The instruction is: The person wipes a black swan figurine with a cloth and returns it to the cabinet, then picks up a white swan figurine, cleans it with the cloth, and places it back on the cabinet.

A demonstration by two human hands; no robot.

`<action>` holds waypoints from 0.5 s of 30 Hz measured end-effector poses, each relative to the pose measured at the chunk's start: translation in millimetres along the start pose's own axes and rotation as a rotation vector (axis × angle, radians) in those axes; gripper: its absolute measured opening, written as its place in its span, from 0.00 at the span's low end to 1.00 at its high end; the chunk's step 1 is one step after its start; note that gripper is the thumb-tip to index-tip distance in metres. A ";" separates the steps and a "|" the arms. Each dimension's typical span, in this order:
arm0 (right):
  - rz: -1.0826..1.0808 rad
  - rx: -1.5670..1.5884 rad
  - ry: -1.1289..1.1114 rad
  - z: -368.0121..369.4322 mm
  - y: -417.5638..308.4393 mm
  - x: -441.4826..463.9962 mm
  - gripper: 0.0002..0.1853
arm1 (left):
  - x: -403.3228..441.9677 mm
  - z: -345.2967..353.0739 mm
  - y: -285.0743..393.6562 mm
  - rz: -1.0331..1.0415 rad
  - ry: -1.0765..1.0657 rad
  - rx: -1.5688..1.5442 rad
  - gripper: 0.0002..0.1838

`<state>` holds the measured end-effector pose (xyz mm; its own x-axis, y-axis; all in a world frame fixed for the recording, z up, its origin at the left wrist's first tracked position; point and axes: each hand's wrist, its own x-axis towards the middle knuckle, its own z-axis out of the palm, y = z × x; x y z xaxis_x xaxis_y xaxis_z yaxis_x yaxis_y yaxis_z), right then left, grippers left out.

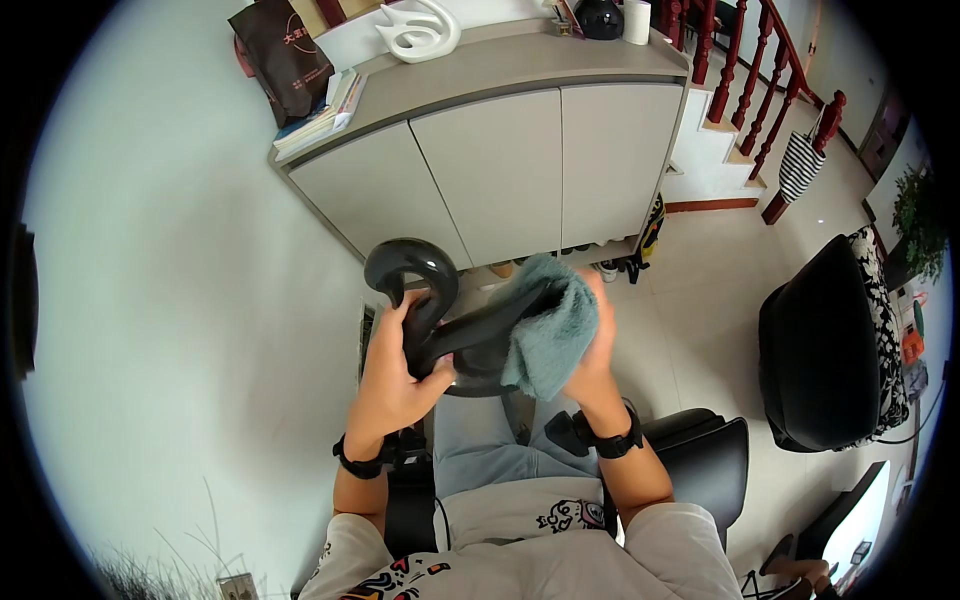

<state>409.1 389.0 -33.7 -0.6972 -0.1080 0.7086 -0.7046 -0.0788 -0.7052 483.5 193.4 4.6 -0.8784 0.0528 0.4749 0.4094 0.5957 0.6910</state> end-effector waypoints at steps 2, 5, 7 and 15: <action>0.000 0.041 -0.010 -0.2 -6.4 2.6 0.27 | -2.0 -2.3 -3.8 -0.003 -0.003 -0.039 0.35; 0.121 0.221 -0.042 -1.0 -13.3 1.6 0.26 | -2.3 -5.0 -5.9 -0.010 -0.018 -0.099 0.35; 0.267 0.378 -0.062 -1.9 -14.6 -2.4 0.25 | -2.0 -4.5 -8.2 0.005 -0.011 -0.124 0.35; 0.852 0.781 0.040 -5.6 -31.7 -26.7 0.25 | -4.8 -8.6 4.1 0.008 0.027 -0.350 0.36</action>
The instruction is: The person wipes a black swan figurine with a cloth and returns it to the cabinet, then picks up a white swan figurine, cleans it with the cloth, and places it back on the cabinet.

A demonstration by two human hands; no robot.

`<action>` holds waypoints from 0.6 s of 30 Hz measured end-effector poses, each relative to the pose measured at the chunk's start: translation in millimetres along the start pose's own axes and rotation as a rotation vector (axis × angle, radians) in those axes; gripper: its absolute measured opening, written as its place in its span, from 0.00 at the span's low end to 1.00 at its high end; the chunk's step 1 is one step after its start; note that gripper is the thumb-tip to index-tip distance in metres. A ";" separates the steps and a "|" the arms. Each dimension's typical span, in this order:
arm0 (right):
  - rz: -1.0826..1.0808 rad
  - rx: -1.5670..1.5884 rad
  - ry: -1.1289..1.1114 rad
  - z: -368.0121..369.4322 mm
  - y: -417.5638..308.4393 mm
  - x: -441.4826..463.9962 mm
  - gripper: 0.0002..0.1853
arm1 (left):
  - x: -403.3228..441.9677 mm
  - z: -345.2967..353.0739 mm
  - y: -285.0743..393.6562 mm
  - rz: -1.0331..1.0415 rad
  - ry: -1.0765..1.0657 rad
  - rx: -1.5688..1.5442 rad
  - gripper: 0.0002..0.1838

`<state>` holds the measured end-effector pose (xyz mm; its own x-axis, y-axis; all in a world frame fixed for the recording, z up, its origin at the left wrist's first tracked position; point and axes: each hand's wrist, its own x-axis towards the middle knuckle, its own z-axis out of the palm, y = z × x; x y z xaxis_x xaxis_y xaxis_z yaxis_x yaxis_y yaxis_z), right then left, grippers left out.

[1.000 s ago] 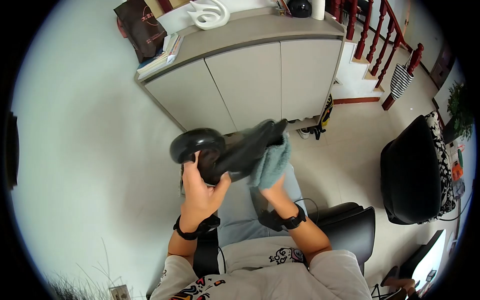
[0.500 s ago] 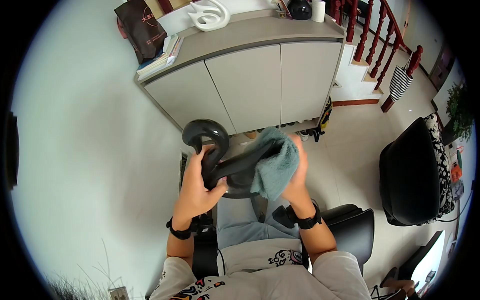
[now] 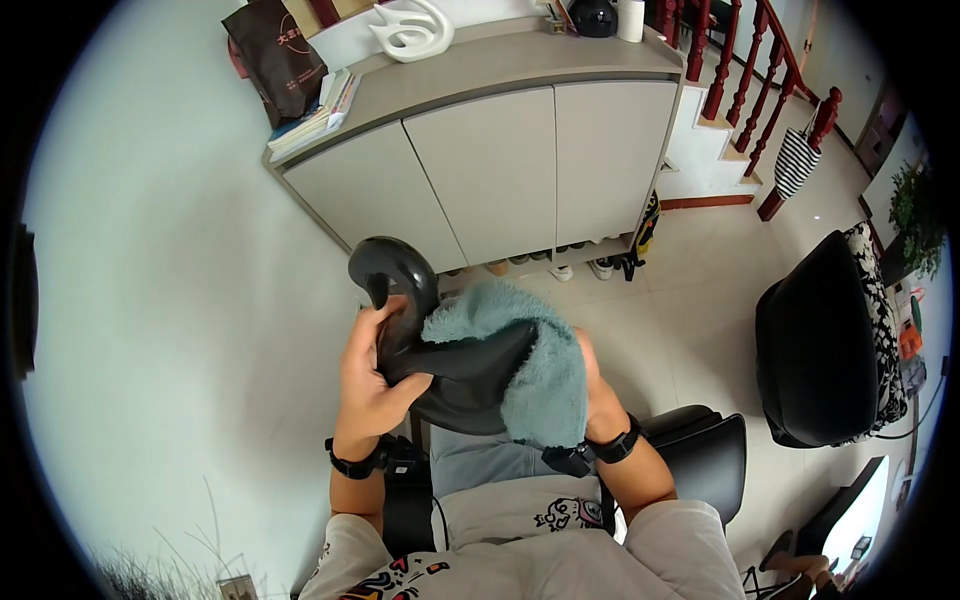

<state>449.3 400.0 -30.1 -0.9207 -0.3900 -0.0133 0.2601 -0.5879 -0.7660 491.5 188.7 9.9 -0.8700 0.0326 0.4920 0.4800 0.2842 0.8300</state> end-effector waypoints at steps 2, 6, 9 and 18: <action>0.082 0.031 0.018 2.7 -1.7 -1.4 0.27 | 0.5 -2.8 -0.5 0.010 -0.005 0.026 0.36; -0.153 -0.197 -0.253 -8.2 9.3 12.5 0.32 | -7.1 -7.6 -11.9 -0.016 0.053 0.071 0.36; -0.412 -0.414 -0.345 -5.3 9.8 20.5 0.35 | -14.7 -8.9 -13.9 -0.008 0.115 0.128 0.36; -0.547 -0.667 -0.333 13.6 -0.1 24.3 0.33 | -18.1 -11.6 -12.0 0.147 0.267 0.259 0.36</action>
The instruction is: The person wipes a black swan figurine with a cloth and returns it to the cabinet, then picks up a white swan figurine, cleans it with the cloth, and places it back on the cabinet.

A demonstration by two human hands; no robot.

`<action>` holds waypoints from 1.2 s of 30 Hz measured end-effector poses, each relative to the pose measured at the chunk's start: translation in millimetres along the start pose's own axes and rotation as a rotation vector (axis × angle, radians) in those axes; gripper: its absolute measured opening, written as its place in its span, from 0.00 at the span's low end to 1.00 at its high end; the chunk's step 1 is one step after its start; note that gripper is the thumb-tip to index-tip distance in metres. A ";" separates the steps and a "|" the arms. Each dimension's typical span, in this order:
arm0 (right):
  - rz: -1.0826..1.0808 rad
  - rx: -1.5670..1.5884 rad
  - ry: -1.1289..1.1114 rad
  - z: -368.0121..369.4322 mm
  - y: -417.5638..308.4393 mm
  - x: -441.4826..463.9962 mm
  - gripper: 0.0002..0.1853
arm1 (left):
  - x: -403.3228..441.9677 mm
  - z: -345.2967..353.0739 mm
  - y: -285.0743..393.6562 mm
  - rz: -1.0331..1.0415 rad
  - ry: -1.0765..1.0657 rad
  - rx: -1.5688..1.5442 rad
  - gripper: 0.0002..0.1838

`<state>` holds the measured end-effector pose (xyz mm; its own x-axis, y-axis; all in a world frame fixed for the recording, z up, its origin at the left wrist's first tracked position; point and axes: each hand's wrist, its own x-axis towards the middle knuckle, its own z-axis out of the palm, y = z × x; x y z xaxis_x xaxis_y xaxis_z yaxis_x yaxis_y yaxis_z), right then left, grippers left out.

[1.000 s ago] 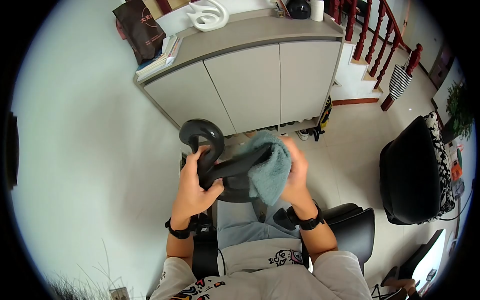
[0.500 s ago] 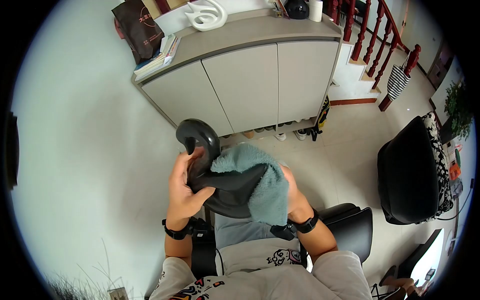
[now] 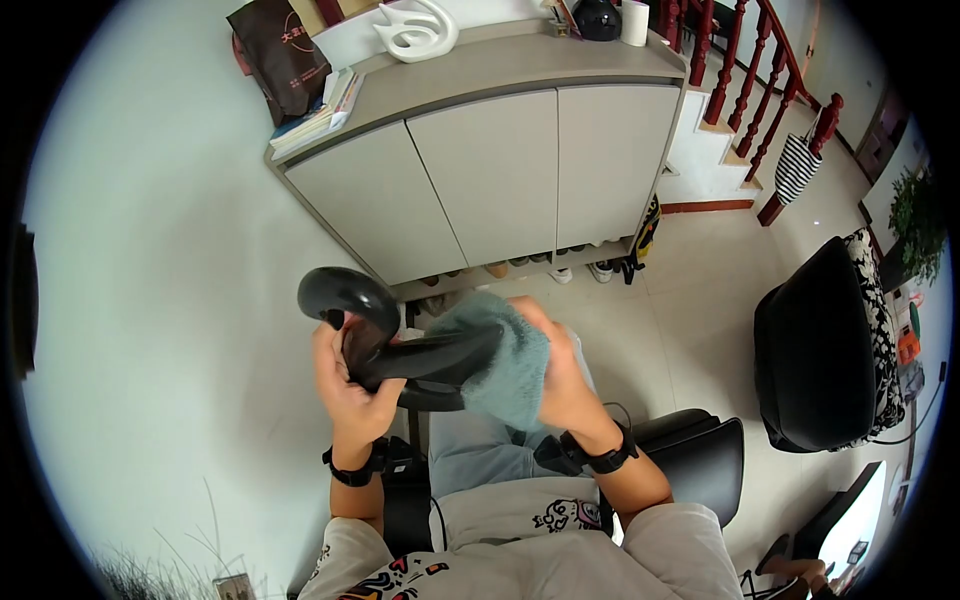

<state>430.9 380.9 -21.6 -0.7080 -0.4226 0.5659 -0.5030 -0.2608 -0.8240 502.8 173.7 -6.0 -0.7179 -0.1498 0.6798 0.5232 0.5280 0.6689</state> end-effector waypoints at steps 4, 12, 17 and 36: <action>-0.060 0.120 0.208 24.4 5.5 -2.8 0.34 | -1.0 3.4 -1.4 0.002 0.127 0.057 0.36; -0.044 -0.128 0.449 34.4 14.3 -14.7 0.24 | 18.0 4.5 7.6 -0.083 -0.119 0.115 0.30; 0.063 -0.031 0.656 28.1 39.5 -20.9 0.21 | 20.7 1.2 10.6 0.043 -0.255 0.055 0.40; -0.250 -0.247 0.671 31.4 20.6 12.6 0.25 | 4.3 48.9 4.7 -0.222 0.239 -0.529 0.40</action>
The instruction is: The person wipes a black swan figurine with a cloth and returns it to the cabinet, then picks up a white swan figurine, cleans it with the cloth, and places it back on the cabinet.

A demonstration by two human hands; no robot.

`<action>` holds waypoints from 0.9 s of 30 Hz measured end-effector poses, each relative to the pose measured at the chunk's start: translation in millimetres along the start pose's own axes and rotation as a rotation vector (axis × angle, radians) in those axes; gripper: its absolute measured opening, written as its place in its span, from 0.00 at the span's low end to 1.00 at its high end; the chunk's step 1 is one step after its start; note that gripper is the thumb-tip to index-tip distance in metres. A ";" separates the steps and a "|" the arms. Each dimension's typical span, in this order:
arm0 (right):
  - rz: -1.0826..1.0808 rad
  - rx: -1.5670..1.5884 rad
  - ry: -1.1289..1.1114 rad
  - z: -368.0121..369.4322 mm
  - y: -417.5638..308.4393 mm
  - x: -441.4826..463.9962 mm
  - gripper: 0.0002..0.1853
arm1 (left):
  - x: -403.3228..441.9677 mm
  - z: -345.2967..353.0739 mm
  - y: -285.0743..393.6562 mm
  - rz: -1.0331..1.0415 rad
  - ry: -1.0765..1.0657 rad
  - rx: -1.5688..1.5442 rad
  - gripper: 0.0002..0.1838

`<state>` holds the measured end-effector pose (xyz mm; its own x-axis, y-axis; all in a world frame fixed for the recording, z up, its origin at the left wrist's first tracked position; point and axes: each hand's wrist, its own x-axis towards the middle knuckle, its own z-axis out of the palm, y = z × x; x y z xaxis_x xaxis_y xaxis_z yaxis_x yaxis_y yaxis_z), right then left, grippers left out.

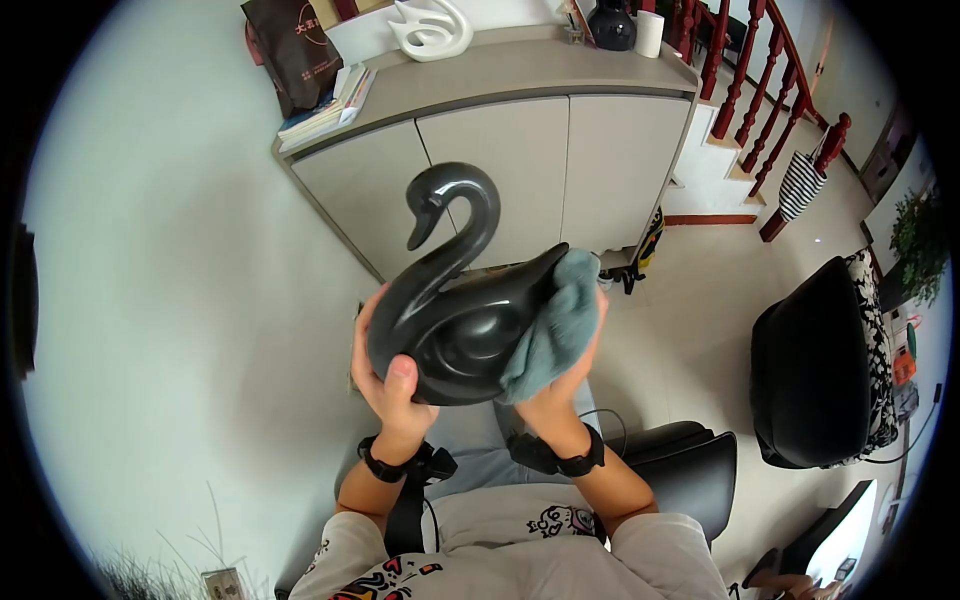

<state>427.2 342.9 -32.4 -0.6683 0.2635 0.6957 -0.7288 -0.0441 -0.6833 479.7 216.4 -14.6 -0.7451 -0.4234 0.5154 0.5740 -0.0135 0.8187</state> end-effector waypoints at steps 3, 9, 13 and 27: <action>-0.185 -0.355 -0.058 -3.9 0.4 -4.2 0.23 | 6.1 -0.2 -0.5 -0.004 0.004 -0.106 0.40; -0.508 -0.532 -0.262 -14.3 7.8 -19.6 0.19 | 4.1 3.8 -1.0 0.111 0.016 0.021 0.42; -0.436 -0.396 -0.429 -5.5 -16.0 -9.7 0.20 | -0.3 12.7 14.3 0.165 0.049 0.135 0.45; -0.351 -0.218 -0.636 -6.1 -10.9 3.8 0.22 | 7.1 1.7 10.8 0.365 -0.093 0.264 0.37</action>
<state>433.5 350.3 -23.7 -0.4082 -0.3822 0.8290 -0.9126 0.1490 -0.3807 480.0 214.8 -1.7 -0.5445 -0.2739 0.7928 0.7073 0.3581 0.6095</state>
